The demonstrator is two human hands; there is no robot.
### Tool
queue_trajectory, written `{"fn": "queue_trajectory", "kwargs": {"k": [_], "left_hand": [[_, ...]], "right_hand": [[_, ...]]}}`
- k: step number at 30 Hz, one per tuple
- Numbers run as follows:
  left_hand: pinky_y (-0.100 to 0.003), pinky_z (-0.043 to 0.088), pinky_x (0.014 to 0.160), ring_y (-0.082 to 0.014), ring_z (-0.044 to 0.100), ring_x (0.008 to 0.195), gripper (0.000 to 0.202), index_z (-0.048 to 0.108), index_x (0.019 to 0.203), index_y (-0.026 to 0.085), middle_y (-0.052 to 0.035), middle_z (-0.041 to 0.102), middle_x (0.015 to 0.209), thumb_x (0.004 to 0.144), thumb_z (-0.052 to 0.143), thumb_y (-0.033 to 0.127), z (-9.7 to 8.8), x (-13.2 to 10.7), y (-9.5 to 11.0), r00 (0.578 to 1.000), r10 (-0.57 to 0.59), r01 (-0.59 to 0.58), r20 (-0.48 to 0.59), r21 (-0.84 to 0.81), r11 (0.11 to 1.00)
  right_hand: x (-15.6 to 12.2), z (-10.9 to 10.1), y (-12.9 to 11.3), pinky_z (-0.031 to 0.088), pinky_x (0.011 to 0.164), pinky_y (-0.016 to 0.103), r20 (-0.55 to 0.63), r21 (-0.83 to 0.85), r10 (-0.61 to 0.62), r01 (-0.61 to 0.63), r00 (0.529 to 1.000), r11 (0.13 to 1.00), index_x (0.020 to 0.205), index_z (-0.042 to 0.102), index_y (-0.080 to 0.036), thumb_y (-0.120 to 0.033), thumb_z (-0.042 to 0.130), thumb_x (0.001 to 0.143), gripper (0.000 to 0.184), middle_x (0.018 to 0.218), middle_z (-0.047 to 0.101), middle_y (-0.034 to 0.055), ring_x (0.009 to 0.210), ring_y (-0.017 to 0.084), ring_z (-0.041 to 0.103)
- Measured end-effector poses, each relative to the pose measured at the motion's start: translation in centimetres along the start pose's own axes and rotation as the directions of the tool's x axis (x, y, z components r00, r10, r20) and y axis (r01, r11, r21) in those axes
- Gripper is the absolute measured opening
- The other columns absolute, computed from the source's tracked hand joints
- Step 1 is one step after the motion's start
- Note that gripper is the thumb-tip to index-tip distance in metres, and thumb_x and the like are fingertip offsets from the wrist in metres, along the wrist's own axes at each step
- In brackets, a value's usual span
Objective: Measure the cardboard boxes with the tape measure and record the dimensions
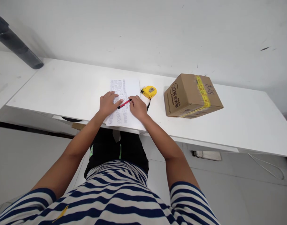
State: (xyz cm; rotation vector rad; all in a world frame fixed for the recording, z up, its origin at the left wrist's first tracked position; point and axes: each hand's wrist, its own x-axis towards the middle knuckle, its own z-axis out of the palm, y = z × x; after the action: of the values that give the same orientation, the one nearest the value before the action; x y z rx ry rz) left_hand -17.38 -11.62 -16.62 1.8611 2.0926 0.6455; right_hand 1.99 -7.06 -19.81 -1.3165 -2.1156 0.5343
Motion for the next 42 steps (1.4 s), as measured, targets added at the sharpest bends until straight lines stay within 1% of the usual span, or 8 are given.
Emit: {"fn": "queue_trajectory", "kwargs": {"k": [4, 11, 17, 20, 28, 31, 35, 42], "left_hand": [[-0.049, 0.03, 0.13, -0.0283, 0.045, 0.157, 0.051, 0.069, 0.132, 0.024, -0.0124, 0.056, 0.164, 0.098, 0.056, 0.06, -0.11, -0.03, 0.1, 1.0, -0.003, 0.003, 0.001, 0.005, 1.0], [-0.05, 0.029, 0.13, -0.0284, 0.045, 0.157, 0.052, 0.069, 0.133, 0.025, -0.0116, 0.054, 0.165, 0.097, 0.058, 0.06, 0.39, 0.15, -0.25, 1.0, 0.006, -0.006, -0.004, 0.003, 1.0], [-0.051, 0.03, 0.13, -0.0287, 0.045, 0.157, 0.049, 0.069, 0.133, 0.026, -0.0116, 0.054, 0.165, 0.098, 0.056, 0.059, 0.4, 0.15, -0.34, 1.0, 0.013, -0.013, 0.0, 0.002, 1.0], [-0.051, 0.029, 0.13, -0.0292, 0.044, 0.157, 0.048, 0.068, 0.133, 0.026, -0.0112, 0.054, 0.166, 0.099, 0.055, 0.058, 0.23, 0.1, -0.18, 1.0, 0.01, -0.01, 0.007, 0.0, 1.0], [-0.051, 0.028, 0.131, -0.0294, 0.043, 0.158, 0.05, 0.067, 0.135, 0.025, -0.0121, 0.052, 0.167, 0.1, 0.054, 0.058, 0.0, 0.0, 0.08, 1.0, 0.01, -0.01, 0.028, -0.01, 1.0], [-0.052, 0.027, 0.131, -0.0296, 0.042, 0.159, 0.05, 0.067, 0.135, 0.024, -0.0126, 0.052, 0.167, 0.099, 0.055, 0.057, 0.08, 0.07, 0.02, 1.0, 0.01, -0.009, 0.027, -0.006, 1.0], [-0.052, 0.028, 0.131, -0.0307, 0.043, 0.158, 0.048, 0.067, 0.134, 0.026, -0.0114, 0.052, 0.167, 0.099, 0.055, 0.056, 0.14, 0.13, -0.01, 1.0, 0.004, -0.004, 0.024, 0.007, 1.0], [-0.052, 0.027, 0.131, -0.0309, 0.042, 0.158, 0.047, 0.067, 0.134, 0.026, -0.011, 0.052, 0.167, 0.099, 0.056, 0.056, 0.06, 0.11, 0.12, 1.0, 0.002, -0.002, 0.028, 0.0, 1.0]], "right_hand": [[0.04, -0.14, -0.06, 0.058, 0.09, 0.047, 0.015, 0.006, 0.011, -0.011, 1.0, 1.0, 0.127, 0.072, -0.021, -0.024, 0.047, 0.096, 0.04, 0.12, 0.074, 0.013, 0.096, 0.028, 0.07], [-0.01, -0.26, -0.07, 0.057, 0.087, 0.044, 0.033, -0.019, 0.021, -0.021, 0.999, 1.0, 0.127, 0.071, -0.021, -0.025, 0.047, 0.097, 0.039, 0.118, 0.073, 0.0119, 0.094, 0.027, 0.07], [-0.01, 0.01, 0.41, 0.058, 0.086, 0.043, -0.01, -0.001, -0.016, 0.016, 1.0, 1.0, 0.124, 0.072, -0.023, -0.027, 0.048, 0.096, 0.037, 0.116, 0.075, 0.0114, 0.092, 0.026, 0.069], [-0.01, 0.08, 0.5, 0.058, 0.085, 0.043, -0.013, 0.002, -0.012, 0.013, 1.0, 1.0, 0.123, 0.073, -0.023, -0.027, 0.049, 0.096, 0.036, 0.114, 0.075, 0.0111, 0.092, 0.026, 0.069], [0.0, -0.15, 0.13, 0.058, 0.091, 0.044, 0.006, 0.005, 0.015, -0.015, 1.0, 1.0, 0.123, 0.073, -0.021, -0.025, 0.049, 0.096, 0.037, 0.116, 0.075, 0.0116, 0.095, 0.026, 0.069], [0.05, -0.17, 0.24, 0.058, 0.089, 0.044, 0.021, -0.003, 0.014, -0.014, 1.0, 1.0, 0.124, 0.072, -0.022, -0.026, 0.049, 0.096, 0.037, 0.117, 0.075, 0.0114, 0.095, 0.026, 0.069], [0.05, -0.09, 0.4, 0.058, 0.087, 0.044, 0.002, 0.001, -0.005, 0.005, 1.0, 1.0, 0.121, 0.073, -0.023, -0.026, 0.049, 0.095, 0.035, 0.114, 0.075, 0.0107, 0.093, 0.027, 0.069], [0.05, -0.04, 0.37, 0.057, 0.084, 0.043, -0.003, -0.012, 0.007, -0.007, 1.0, 1.0, 0.122, 0.073, -0.023, -0.025, 0.049, 0.095, 0.036, 0.114, 0.075, 0.0106, 0.089, 0.026, 0.068]]}}
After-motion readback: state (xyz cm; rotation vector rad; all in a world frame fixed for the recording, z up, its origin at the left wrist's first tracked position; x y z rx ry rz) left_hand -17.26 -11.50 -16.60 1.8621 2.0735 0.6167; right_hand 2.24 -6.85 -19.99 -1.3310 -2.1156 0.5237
